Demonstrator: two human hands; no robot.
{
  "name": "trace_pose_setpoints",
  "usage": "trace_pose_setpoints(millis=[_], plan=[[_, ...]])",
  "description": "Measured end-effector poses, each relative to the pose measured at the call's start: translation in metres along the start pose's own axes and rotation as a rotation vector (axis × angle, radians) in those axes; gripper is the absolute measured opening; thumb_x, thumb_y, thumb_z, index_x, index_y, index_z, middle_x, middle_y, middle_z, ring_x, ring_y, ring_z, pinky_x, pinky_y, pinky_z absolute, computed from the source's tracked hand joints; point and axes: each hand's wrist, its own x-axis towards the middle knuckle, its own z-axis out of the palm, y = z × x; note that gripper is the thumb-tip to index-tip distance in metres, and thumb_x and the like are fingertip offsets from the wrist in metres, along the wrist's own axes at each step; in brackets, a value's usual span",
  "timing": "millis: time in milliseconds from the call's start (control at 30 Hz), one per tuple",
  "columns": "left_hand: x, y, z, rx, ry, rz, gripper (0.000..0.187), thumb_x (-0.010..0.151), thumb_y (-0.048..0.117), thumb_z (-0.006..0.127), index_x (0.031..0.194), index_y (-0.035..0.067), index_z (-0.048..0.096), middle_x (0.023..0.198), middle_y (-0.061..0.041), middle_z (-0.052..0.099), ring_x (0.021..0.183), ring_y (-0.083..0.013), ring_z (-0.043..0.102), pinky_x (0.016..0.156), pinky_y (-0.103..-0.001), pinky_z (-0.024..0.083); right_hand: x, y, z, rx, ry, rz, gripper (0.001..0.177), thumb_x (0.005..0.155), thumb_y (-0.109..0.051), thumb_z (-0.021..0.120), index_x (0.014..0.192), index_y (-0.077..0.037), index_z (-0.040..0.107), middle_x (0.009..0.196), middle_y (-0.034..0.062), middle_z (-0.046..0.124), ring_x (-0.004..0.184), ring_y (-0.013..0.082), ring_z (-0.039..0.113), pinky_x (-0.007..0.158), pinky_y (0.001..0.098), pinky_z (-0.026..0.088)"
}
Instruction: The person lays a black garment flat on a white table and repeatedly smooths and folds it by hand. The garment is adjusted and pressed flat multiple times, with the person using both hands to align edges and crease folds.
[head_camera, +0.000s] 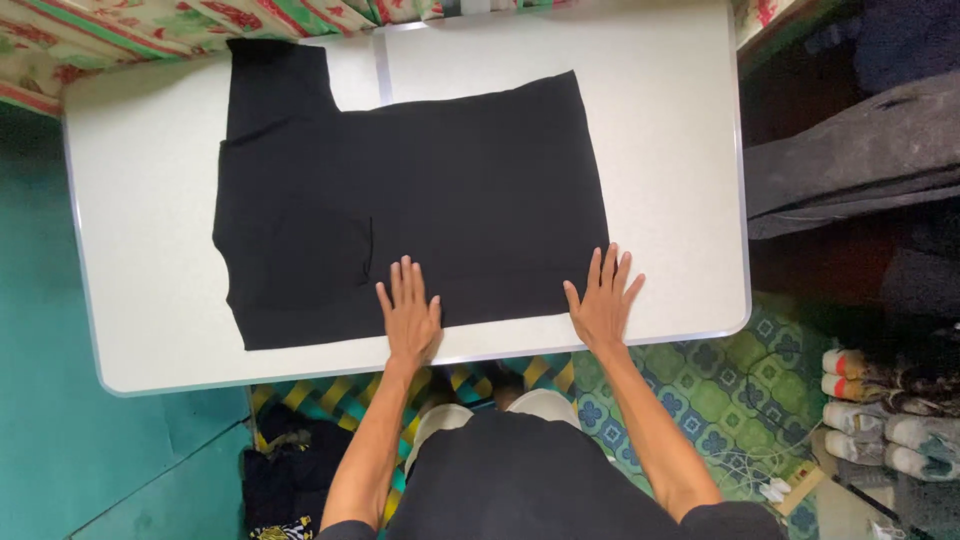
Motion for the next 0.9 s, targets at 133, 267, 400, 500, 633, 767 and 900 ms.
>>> trace_pose_setpoints(millis=[133,267,400,500,633,767,900], plan=[[0.019,0.075,0.004,-0.145,0.012,0.131,0.068,0.101,0.035,0.044,0.161,0.006,0.027,0.17,-0.016,0.018,0.157,-0.0315,0.013,0.123,-0.057,0.008,0.006,-0.011,-0.008,0.024,0.013,-0.03,0.072,0.104,-0.046,0.047,0.16,-0.003,0.033,0.17,0.0198,0.021,0.156,0.0416,0.015,0.119,0.0709,0.005],[0.032,0.156,0.021,-0.278,-0.016,0.366,0.063,0.102,0.026,0.037,0.161,0.008,0.025,0.17,-0.014,0.017,0.158,-0.0301,0.011,0.124,-0.056,0.006,0.019,-0.012,0.005,-0.014,-0.001,-0.132,0.071,0.1,-0.043,0.05,0.16,-0.008,0.034,0.169,0.0184,0.023,0.155,0.0402,0.02,0.121,0.0664,0.013],[0.035,0.173,0.033,-0.25,-0.017,0.369,0.064,0.102,0.031,0.035,0.162,0.012,0.022,0.171,-0.009,0.018,0.158,-0.0266,0.012,0.126,-0.054,0.009,0.023,-0.011,0.006,-0.049,-0.074,-0.131,0.074,0.096,-0.046,0.051,0.162,-0.015,0.034,0.171,0.0157,0.019,0.157,0.0375,0.016,0.123,0.0635,0.013],[0.031,0.145,0.021,-0.227,-0.038,0.323,0.072,0.099,0.048,0.044,0.16,0.013,0.029,0.169,-0.007,0.023,0.158,-0.0238,0.015,0.127,-0.05,0.009,0.022,-0.012,0.003,-0.028,-0.113,-0.097,0.074,0.099,-0.056,0.045,0.161,-0.017,0.034,0.172,0.0144,0.018,0.158,0.0357,0.014,0.124,0.0611,0.012],[0.018,0.086,0.017,-0.232,-0.022,0.201,0.073,0.099,0.044,0.05,0.16,0.01,0.03,0.168,-0.01,0.027,0.156,-0.0255,0.02,0.125,-0.049,0.01,0.024,-0.01,0.003,-0.022,-0.167,-0.092,0.077,0.099,-0.059,0.042,0.162,-0.017,0.031,0.172,0.0142,0.015,0.158,0.0357,0.011,0.125,0.0608,0.01],[0.0,0.017,0.0,-0.13,-0.017,0.012,0.067,0.104,0.04,0.041,0.162,0.009,0.025,0.171,-0.011,0.018,0.157,-0.0296,0.013,0.123,-0.055,0.007,0.025,-0.011,0.0,-0.027,-0.145,-0.096,0.076,0.1,-0.06,0.039,0.163,-0.018,0.03,0.173,0.0134,0.015,0.159,0.0353,0.011,0.125,0.0611,0.009],[0.0,0.013,-0.008,-0.13,-0.017,-0.077,0.064,0.105,0.032,0.038,0.16,0.001,0.025,0.17,-0.018,0.014,0.157,-0.0361,0.012,0.122,-0.06,0.006,0.023,-0.012,0.001,-0.044,-0.162,-0.081,0.076,0.1,-0.061,0.036,0.163,-0.019,0.028,0.173,0.0124,0.014,0.159,0.0343,0.01,0.125,0.0611,0.007]])
